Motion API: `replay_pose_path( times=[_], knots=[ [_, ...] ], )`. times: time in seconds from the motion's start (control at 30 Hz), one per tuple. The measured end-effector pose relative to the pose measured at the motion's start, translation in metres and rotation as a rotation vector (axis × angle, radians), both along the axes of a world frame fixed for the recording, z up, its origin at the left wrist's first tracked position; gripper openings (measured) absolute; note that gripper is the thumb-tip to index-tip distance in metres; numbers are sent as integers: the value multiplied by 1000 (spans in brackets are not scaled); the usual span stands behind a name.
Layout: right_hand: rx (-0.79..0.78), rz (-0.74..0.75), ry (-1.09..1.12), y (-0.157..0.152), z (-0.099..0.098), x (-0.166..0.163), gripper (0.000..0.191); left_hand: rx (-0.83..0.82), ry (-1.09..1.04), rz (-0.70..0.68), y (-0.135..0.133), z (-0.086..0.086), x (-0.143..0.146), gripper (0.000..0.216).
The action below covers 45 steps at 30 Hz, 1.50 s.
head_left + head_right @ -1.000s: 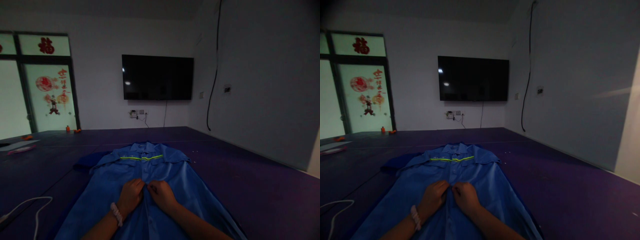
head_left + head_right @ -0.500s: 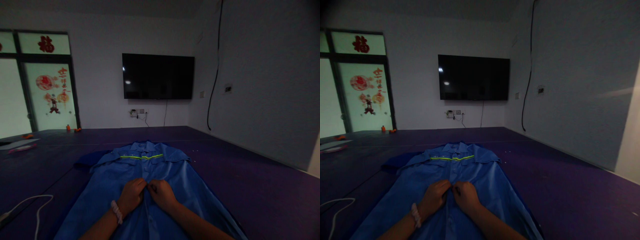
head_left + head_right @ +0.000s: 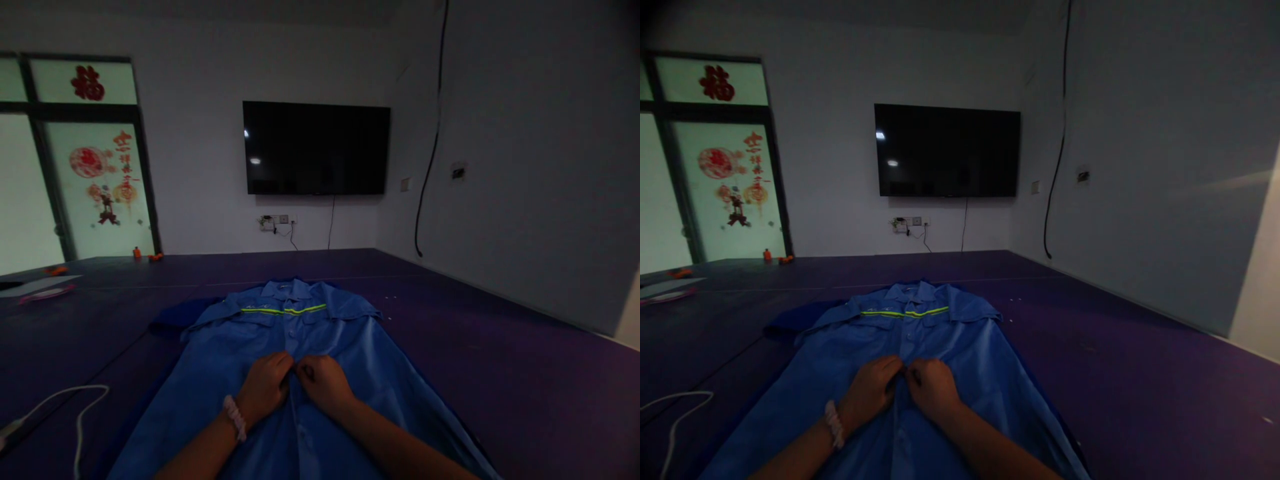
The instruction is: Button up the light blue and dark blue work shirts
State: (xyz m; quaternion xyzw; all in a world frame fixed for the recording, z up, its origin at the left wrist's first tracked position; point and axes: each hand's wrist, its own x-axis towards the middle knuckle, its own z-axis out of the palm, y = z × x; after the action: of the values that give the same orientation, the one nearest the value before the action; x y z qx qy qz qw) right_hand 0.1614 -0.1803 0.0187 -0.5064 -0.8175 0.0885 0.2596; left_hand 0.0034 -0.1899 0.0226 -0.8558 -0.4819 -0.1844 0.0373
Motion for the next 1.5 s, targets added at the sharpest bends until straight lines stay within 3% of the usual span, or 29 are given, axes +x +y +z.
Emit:
replay_pose_path(
  times=[0.53,0.93,1.1,1.23,1.4,1.5],
  knots=[
    [-4,-12,2,0,1,-1,22,161,-61,-35,2,-10,-1,21],
    [-11,-17,39,-4,0,1,21,133,-27,-102,-1,-10,-3,11],
    [-59,-43,71,-16,-3,-4,18,59,-135,-5,-19,-7,1,10],
    [-120,83,104,-25,-9,1,28,-3,-184,60,-41,-11,3,12],
    [-107,323,106,-47,-13,21,39,-95,-251,-72,-62,-15,5,12],
    [-99,332,57,-62,-12,27,45,-170,-291,-124,-65,-11,8,10]
  ],
)
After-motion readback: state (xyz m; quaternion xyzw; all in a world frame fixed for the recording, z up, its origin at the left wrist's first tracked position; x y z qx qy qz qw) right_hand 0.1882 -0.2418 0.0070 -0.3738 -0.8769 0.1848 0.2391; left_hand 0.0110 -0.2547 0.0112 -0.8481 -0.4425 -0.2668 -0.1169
